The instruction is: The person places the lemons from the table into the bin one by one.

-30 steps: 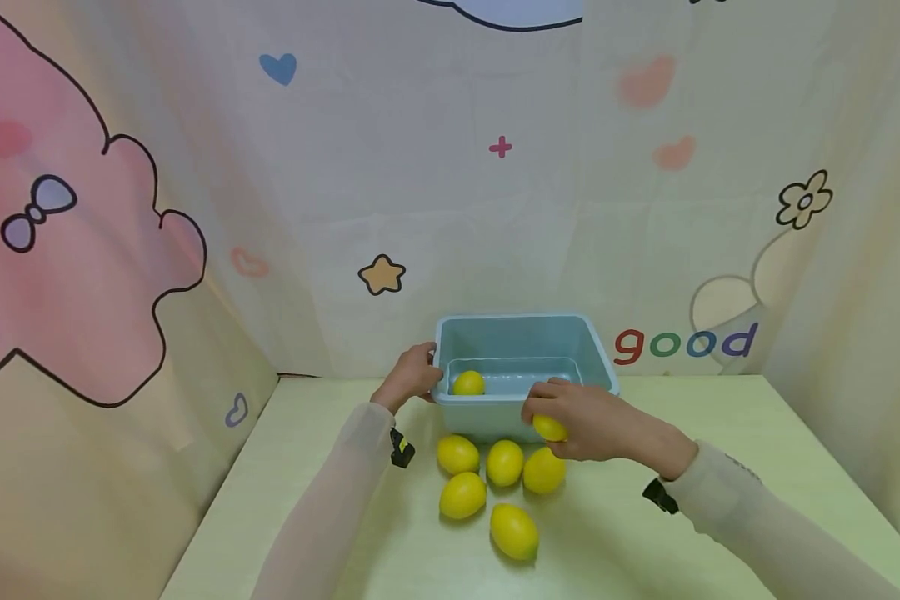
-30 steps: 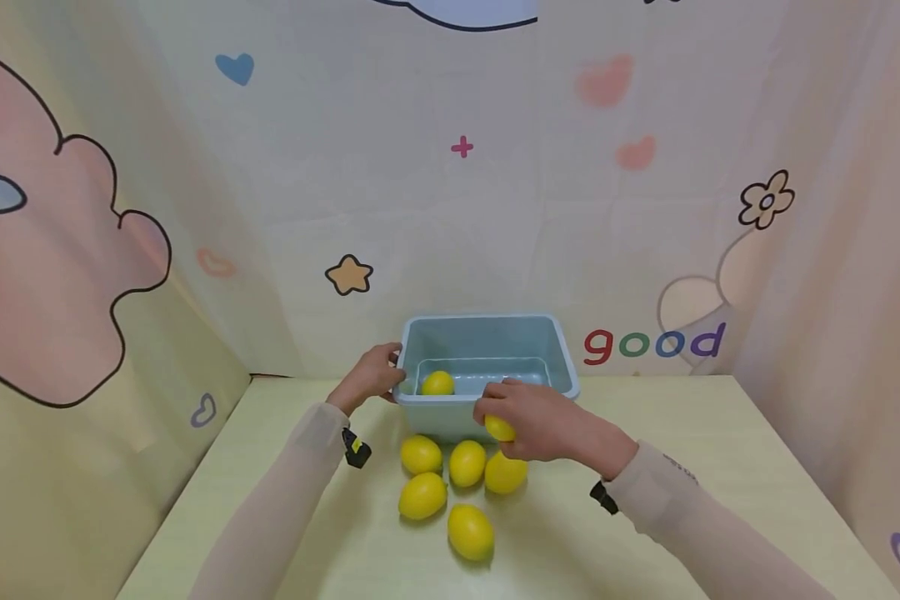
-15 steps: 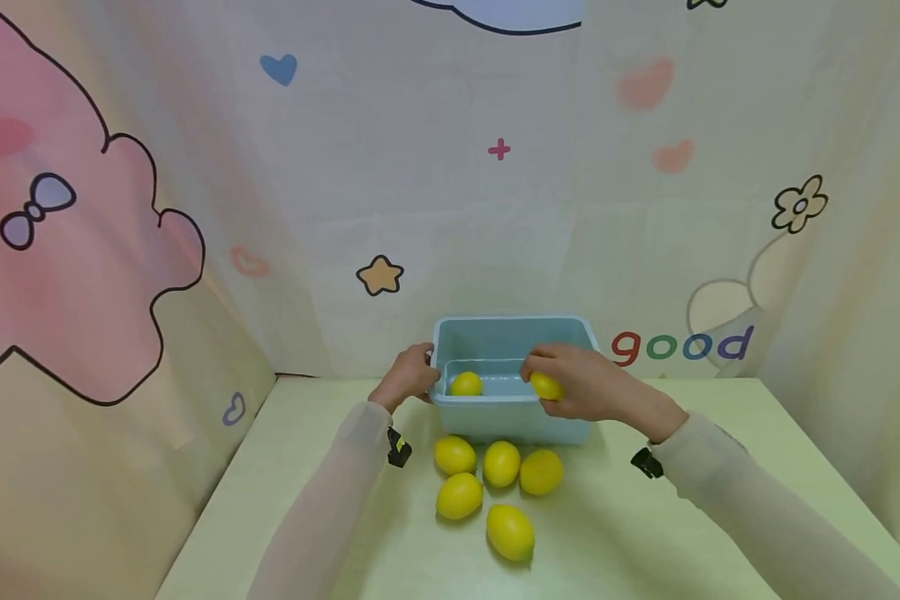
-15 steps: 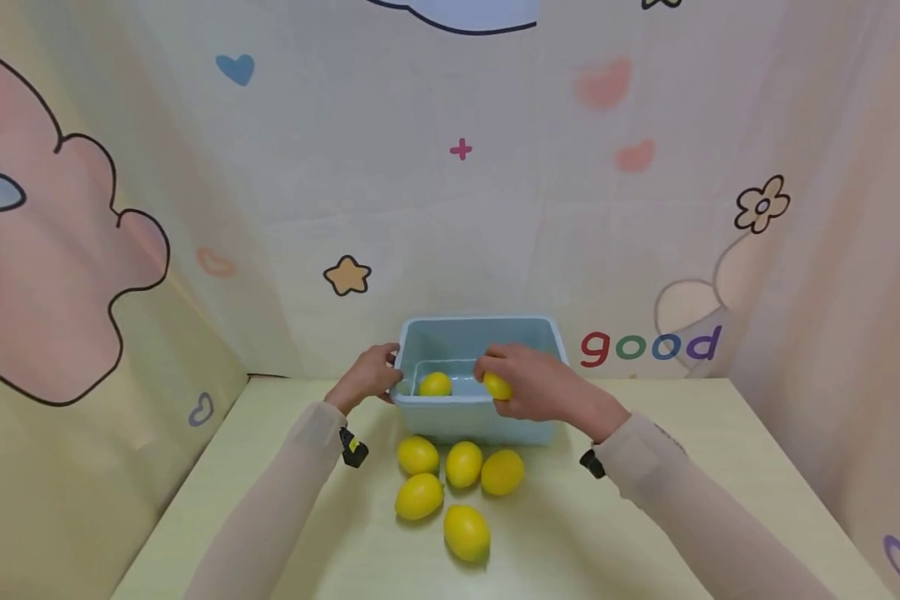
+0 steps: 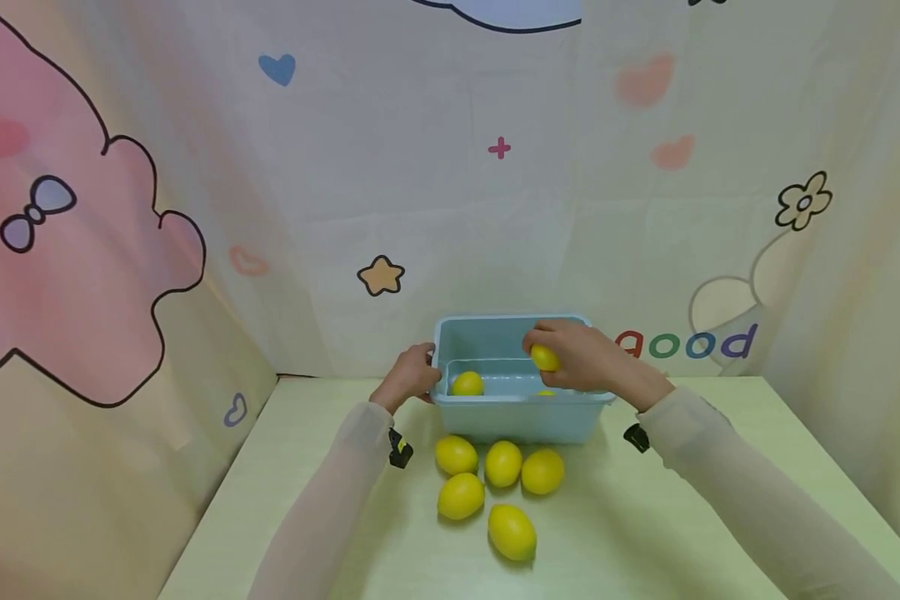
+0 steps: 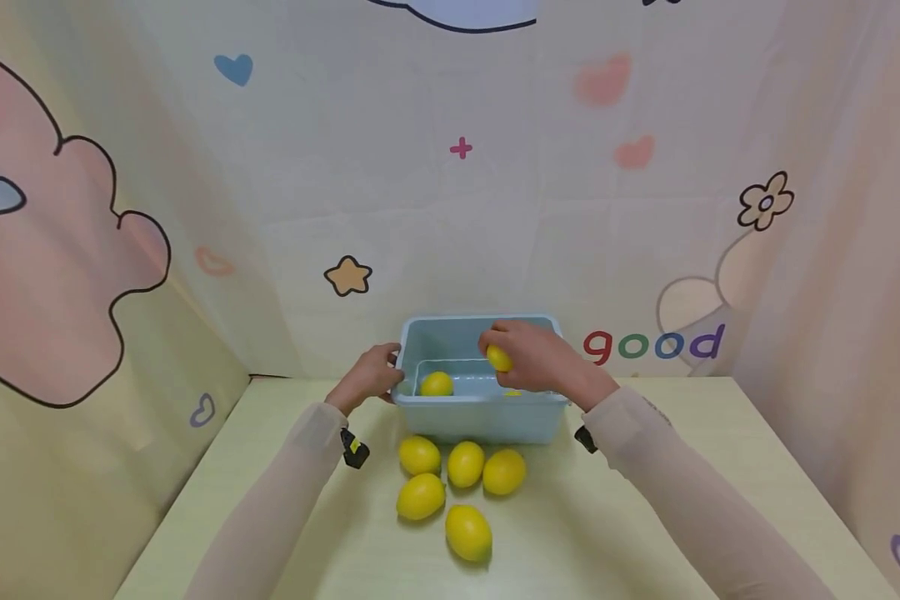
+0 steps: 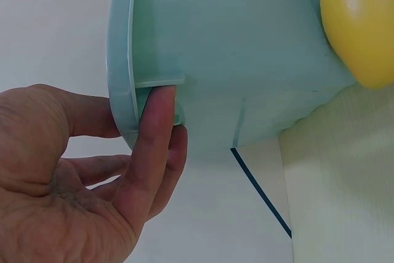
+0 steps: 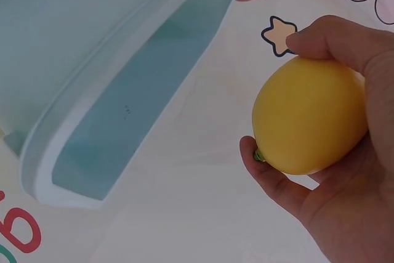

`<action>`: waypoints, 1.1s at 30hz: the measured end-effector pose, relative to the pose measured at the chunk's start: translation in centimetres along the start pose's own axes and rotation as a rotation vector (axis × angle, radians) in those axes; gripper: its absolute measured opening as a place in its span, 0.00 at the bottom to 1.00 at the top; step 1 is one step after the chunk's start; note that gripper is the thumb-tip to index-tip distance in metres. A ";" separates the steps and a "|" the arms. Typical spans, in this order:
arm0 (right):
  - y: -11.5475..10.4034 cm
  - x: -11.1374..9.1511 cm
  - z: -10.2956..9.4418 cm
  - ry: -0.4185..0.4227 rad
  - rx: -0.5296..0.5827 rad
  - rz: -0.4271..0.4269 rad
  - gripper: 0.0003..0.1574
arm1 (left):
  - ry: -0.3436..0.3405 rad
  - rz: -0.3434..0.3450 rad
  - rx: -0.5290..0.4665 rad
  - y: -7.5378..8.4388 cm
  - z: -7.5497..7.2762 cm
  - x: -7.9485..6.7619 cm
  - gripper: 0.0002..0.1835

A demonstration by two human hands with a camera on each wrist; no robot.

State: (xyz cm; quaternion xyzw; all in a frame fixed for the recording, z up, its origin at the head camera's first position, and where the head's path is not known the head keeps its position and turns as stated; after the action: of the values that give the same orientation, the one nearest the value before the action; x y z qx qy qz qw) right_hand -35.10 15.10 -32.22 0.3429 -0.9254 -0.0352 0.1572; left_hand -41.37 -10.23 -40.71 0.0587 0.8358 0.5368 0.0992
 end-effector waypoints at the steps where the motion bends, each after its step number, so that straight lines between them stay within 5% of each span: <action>1: 0.1 0.2 -0.1 -0.004 0.000 0.005 0.17 | -0.001 -0.002 -0.004 0.0 0.0 0.0 0.28; 33: 3.7 5.8 0.7 -0.243 0.042 0.091 0.20 | 0.006 -0.013 0.007 0.1 0.1 -0.1 0.30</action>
State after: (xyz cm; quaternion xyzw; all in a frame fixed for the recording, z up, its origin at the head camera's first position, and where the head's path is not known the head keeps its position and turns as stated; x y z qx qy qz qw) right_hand -41.80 14.13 -30.70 0.2971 -0.9528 -0.0498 0.0381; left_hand -41.29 -10.07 -40.68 0.0522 0.8384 0.5333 0.0997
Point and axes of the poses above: each hand's wrist, its own x-axis towards the middle knuckle, its own z-axis out of the palm, y = z × x, the point moved 4 cm from there along x, towards the middle knuckle, and after that the axes turned 15 degrees about -x, right-handed, at the moved point
